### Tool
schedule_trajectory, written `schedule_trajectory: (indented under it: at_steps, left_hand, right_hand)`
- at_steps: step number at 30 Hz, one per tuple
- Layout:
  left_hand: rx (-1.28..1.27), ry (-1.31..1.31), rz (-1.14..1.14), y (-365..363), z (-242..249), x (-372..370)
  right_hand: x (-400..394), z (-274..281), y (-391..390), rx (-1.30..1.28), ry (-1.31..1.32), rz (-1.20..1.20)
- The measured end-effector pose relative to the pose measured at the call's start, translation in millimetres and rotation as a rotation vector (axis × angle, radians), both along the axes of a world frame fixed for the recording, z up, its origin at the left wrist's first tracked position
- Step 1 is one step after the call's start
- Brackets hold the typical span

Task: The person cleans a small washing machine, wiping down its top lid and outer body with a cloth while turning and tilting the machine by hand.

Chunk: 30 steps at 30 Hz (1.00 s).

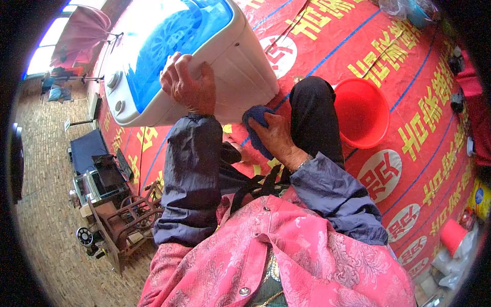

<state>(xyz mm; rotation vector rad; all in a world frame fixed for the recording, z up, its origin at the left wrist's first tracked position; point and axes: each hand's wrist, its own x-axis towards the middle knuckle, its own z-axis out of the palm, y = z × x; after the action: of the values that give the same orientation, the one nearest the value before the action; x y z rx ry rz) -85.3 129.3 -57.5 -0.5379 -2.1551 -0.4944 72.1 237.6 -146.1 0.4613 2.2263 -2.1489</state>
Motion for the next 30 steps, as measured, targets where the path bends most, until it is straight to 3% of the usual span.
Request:
schedule_trajectory:
  at_steps: [5, 14, 23, 27, 30]
  left_hand:
    - [-0.037, 0.005, -0.019, -3, 1, 2]
    - [-0.035, 0.01, -0.016, -4, -1, -2]
    - [-0.001, 0.025, -0.013, 1, 1, -2]
    - [-0.072, 0.066, 0.025, -2, 3, -3]
    - [0.003, -0.036, -0.044, -1, 9, 1]
  right_hand:
    - [0, -18, -3, 0.048, 0.06, -0.059]
    - [2, 4, -1, -0.053, 0.022, -0.068]
    - [1, -16, -1, 0.099, 0.059, -0.054]
    - [3, -1, 1, 0.038, 0.006, -0.059]
    - [3, -4, 2, 0.042, 0.017, -0.045]
